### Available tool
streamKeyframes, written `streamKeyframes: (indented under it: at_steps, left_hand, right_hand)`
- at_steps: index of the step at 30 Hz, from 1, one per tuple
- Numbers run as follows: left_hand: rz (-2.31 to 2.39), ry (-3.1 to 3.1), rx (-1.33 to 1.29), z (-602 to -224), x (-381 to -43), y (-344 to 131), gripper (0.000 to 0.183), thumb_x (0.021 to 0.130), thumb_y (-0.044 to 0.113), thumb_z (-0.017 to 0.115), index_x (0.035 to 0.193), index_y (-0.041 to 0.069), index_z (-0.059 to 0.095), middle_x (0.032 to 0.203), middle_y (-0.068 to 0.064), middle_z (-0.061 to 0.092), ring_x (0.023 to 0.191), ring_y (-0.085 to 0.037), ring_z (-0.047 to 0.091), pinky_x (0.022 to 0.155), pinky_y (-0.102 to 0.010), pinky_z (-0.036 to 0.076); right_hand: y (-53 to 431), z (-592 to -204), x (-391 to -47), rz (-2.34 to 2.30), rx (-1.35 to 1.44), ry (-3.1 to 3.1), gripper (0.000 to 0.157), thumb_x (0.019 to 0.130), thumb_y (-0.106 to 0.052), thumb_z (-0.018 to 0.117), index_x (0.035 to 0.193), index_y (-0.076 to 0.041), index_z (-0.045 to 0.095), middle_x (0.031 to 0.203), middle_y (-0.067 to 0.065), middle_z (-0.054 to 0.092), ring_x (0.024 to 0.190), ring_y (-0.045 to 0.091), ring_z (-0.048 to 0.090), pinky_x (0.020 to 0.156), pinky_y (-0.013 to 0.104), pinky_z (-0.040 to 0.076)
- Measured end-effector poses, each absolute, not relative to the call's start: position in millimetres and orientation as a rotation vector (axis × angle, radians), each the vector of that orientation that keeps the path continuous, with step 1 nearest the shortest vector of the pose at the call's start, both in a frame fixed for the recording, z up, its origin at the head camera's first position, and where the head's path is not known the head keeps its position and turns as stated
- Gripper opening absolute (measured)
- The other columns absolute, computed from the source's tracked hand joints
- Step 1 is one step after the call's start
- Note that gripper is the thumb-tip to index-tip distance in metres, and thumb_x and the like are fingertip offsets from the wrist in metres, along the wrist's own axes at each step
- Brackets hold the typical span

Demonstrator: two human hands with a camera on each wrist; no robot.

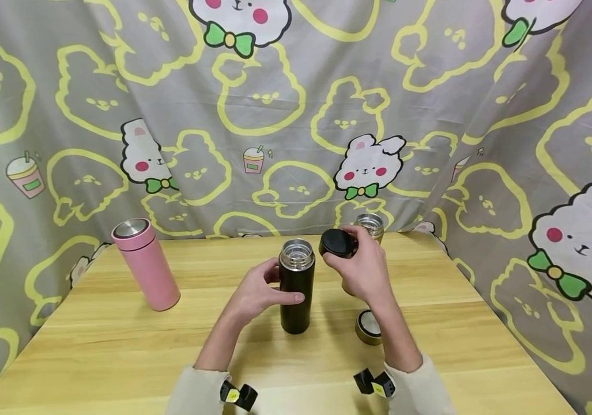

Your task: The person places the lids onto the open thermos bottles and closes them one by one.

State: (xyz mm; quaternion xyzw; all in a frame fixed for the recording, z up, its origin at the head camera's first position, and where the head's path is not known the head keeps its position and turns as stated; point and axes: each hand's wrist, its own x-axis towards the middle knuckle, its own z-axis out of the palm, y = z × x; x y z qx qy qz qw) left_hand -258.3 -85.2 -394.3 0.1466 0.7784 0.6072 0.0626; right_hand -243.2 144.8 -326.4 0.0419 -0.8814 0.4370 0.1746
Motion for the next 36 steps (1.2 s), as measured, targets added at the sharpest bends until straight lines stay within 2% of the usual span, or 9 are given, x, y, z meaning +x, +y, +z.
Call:
streamKeyframes:
  at_steps: [6, 15, 23, 26, 31, 36]
  left_hand:
    - [1.841, 2.344, 0.452, -393.3, -257.7, -84.6, 0.058, 0.069, 0.026, 0.095, 0.119, 0.022, 0.066, 0.113, -0.004, 0.070, 0.107, -0.021, 0.064, 0.092, -0.039, 0.052]
    - [1.840, 2.331, 0.448, -394.6, -258.6, -85.9, 0.058, 0.069, 0.027, 0.095, 0.119, 0.021, 0.066, 0.113, -0.005, 0.069, 0.108, -0.022, 0.064, 0.092, -0.039, 0.052]
    - [1.846, 2.320, 0.435, -395.0, -258.4, -84.8, 0.059, 0.068, 0.026, 0.096, 0.120, 0.022, 0.066, 0.112, -0.004, 0.069, 0.106, -0.022, 0.063, 0.092, -0.039, 0.051]
    - [1.844, 2.323, 0.433, -395.5, -258.6, -84.7, 0.060, 0.068, 0.026, 0.096, 0.120, 0.022, 0.066, 0.112, -0.004, 0.069, 0.106, -0.022, 0.063, 0.092, -0.039, 0.051]
    - [1.839, 2.328, 0.430, -395.5, -258.6, -84.6, 0.059, 0.068, 0.027, 0.095, 0.120, 0.022, 0.066, 0.114, -0.004, 0.069, 0.108, -0.022, 0.063, 0.093, -0.039, 0.051]
    - [1.836, 2.324, 0.421, -395.6, -258.9, -84.6, 0.059, 0.069, 0.028, 0.095, 0.120, 0.023, 0.066, 0.114, -0.003, 0.069, 0.109, -0.022, 0.063, 0.093, -0.039, 0.051]
  right_hand:
    - [142.3, -321.7, -239.2, 1.279, 0.132, -2.398, 0.065, 0.079, -0.025, 0.085, 0.138, -0.012, 0.059, 0.122, 0.012, 0.068, 0.099, 0.028, 0.067, 0.087, 0.041, 0.053]
    - [132.9, -318.9, -232.7, 1.338, 0.130, -2.302, 0.065, 0.079, -0.029, 0.086, 0.139, -0.018, 0.062, 0.124, 0.007, 0.067, 0.094, 0.026, 0.063, 0.081, 0.036, 0.046]
    - [127.5, -316.1, -227.2, 1.389, 0.156, -2.226, 0.064, 0.079, -0.030, 0.086, 0.138, -0.022, 0.063, 0.109, 0.003, 0.067, 0.081, 0.024, 0.053, 0.072, 0.034, 0.041]
    - [126.6, -315.3, -225.8, 1.444, 0.175, -2.203, 0.064, 0.079, -0.030, 0.087, 0.138, -0.023, 0.062, 0.113, 0.003, 0.068, 0.090, 0.022, 0.059, 0.077, 0.035, 0.043]
    - [122.0, -315.4, -223.6, 1.557, 0.255, -2.148, 0.063, 0.079, -0.028, 0.088, 0.135, -0.020, 0.061, 0.123, 0.002, 0.067, 0.114, 0.017, 0.063, 0.099, 0.038, 0.046]
    - [115.1, -316.1, -222.0, 1.600, 0.338, -2.130, 0.059, 0.080, -0.028, 0.088, 0.133, -0.022, 0.063, 0.125, -0.001, 0.068, 0.117, 0.017, 0.064, 0.105, 0.042, 0.047]
